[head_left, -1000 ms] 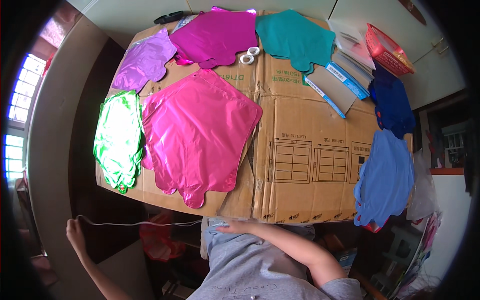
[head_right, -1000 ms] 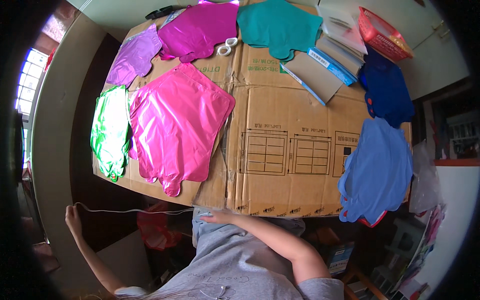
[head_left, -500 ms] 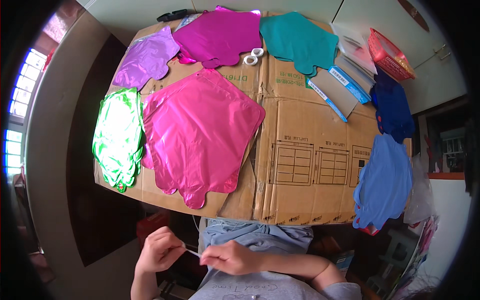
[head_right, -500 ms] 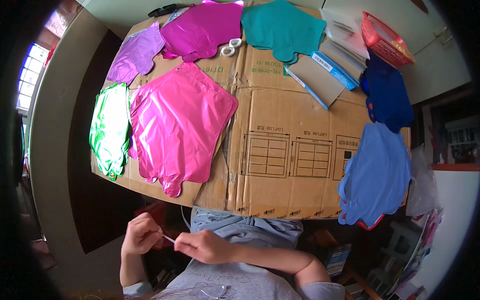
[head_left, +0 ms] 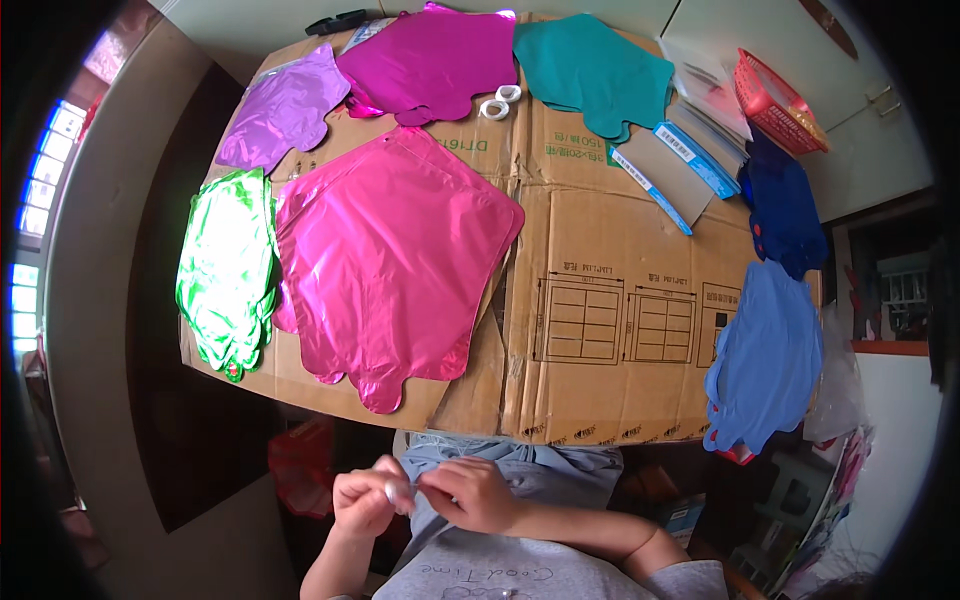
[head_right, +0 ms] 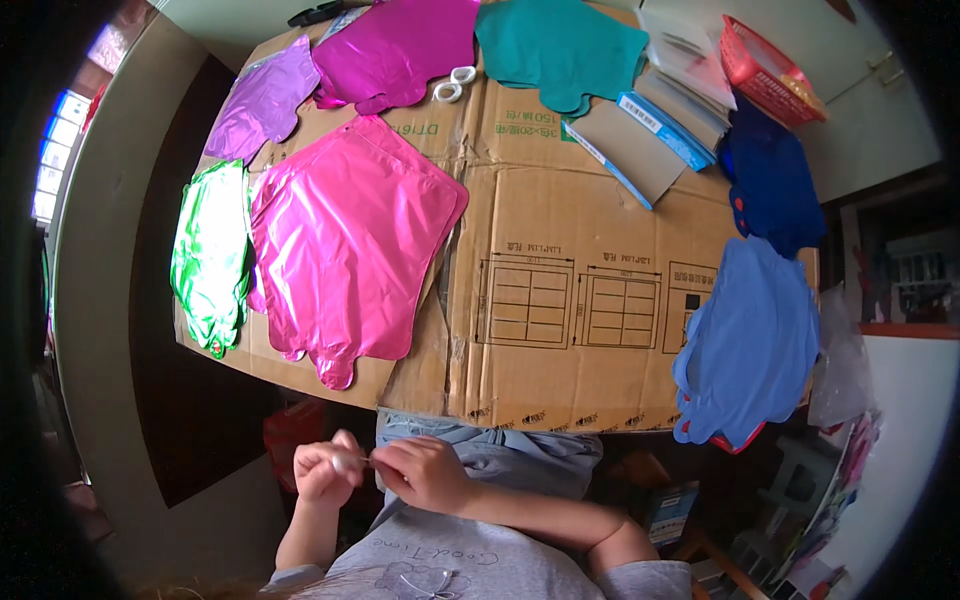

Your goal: Assembling plastic components by tying white strings to colorful plastic sheets on a workbench.

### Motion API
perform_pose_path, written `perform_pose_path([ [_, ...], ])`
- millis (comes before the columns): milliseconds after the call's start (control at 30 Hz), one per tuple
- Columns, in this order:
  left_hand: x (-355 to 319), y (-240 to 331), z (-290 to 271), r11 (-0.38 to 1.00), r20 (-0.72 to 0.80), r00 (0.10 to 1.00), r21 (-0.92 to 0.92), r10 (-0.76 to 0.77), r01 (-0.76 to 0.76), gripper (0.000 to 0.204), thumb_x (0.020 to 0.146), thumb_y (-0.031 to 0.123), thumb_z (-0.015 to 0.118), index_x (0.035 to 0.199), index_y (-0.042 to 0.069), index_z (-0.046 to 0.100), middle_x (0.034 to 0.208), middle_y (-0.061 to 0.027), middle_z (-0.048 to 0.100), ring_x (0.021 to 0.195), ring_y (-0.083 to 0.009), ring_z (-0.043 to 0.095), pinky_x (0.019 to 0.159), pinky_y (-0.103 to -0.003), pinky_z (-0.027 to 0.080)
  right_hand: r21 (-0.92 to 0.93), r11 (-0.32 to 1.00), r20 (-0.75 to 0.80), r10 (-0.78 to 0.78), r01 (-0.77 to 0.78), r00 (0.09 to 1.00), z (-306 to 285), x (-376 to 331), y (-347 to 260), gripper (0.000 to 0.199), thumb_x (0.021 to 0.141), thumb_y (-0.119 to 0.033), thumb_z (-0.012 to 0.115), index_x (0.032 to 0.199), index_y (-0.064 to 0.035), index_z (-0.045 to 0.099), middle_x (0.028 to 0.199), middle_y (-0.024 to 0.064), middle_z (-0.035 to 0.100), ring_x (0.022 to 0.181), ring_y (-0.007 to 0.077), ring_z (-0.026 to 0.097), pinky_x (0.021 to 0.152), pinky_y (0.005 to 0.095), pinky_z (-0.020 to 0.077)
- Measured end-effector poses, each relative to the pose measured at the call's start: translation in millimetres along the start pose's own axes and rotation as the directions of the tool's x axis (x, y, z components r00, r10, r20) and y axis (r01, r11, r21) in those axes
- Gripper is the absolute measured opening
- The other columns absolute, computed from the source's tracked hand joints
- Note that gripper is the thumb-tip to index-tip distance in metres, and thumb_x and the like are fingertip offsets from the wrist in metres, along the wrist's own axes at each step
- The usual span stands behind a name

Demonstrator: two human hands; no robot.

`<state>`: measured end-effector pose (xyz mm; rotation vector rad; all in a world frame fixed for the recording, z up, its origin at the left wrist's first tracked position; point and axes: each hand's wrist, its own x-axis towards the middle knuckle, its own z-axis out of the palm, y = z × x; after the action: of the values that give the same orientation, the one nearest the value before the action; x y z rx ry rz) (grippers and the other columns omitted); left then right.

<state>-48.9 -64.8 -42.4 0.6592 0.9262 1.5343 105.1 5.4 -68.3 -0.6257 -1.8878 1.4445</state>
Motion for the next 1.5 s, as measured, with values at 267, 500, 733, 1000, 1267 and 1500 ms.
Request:
perform_pose_path([
  [267,2,-4,-9,0.998,-0.06,0.997,-0.007,-0.057,0.057,0.013,0.076,-0.001,0.054,0.082,-0.005,0.065,0.064,-0.0073,0.058,0.071,-0.0187,0.05,0.063,-0.031,0.043,0.054,0.994,0.014,0.093,-0.094,0.996,1,-1,3,0.006,0.076,-0.006,0.058,0.081,-0.0056,0.057,0.065,0.0068,0.054,0.059,0.0246,0.057,0.055,0.0347,0.0444],
  [500,11,9,-29,0.932,0.335,0.914,0.345,-0.23,0.108,0.011,0.075,0.002,0.06,0.083,-0.002,0.067,0.071,-0.0069,0.062,0.071,-0.0188,0.053,0.064,-0.03,0.042,0.051,0.999,-0.022,0.01,-0.009,1.0,-6,4,7,0.007,0.077,-0.008,0.06,0.082,-0.0068,0.057,0.068,0.0072,0.054,0.062,0.0263,0.057,0.058,0.0362,0.0444],
  [733,15,11,-27,0.793,0.163,0.972,0.608,-0.172,0.038,0.014,0.078,0.005,0.057,0.083,-0.005,0.065,0.078,-0.0061,0.061,0.073,-0.0168,0.048,0.068,-0.029,0.039,0.077,0.995,-0.014,-0.058,0.059,0.998,-8,4,8,0.008,0.077,-0.011,0.06,0.084,-0.0083,0.058,0.066,0.0065,0.053,0.064,0.0242,0.057,0.059,0.0345,0.0418],
  [1000,16,20,-19,0.615,0.129,0.969,0.788,-0.213,0.03,0.013,0.074,0.004,0.054,0.077,-0.004,0.065,0.07,-0.009,0.062,0.071,-0.0196,0.049,0.065,-0.032,0.04,0.11,0.975,0.001,-0.196,0.195,0.981,-5,2,2,0.007,0.075,-0.01,0.061,0.082,-0.0079,0.058,0.065,0.0052,0.053,0.063,0.0232,0.055,0.066,0.0345,0.0404],
  [1267,20,33,-13,0.545,0.111,0.964,0.837,-0.243,0.041,0.012,0.078,0.006,0.058,0.078,-0.003,0.067,0.07,-0.005,0.064,0.075,-0.0198,0.052,0.07,-0.032,0.042,0.133,0.965,-0.021,-0.227,0.227,0.974,-4,1,2,0.006,0.077,-0.008,0.058,0.083,-0.0066,0.059,0.064,0.0044,0.051,0.061,0.0219,0.052,0.067,0.0343,0.0384],
  [1500,5,24,-19,0.966,0.342,0.928,-0.152,-0.148,0.21,0.022,0.082,0.014,0.06,0.068,-0.003,0.064,0.069,-0.013,0.065,0.067,-0.0203,0.05,0.059,-0.032,0.038,0.323,0.891,-0.076,0.362,-0.321,0.929,-1,2,14,0.013,0.084,-0.014,0.055,0.085,-0.0022,0.061,0.067,0.0057,0.058,0.056,0.0163,0.055,0.058,0.0312,0.0437],
])
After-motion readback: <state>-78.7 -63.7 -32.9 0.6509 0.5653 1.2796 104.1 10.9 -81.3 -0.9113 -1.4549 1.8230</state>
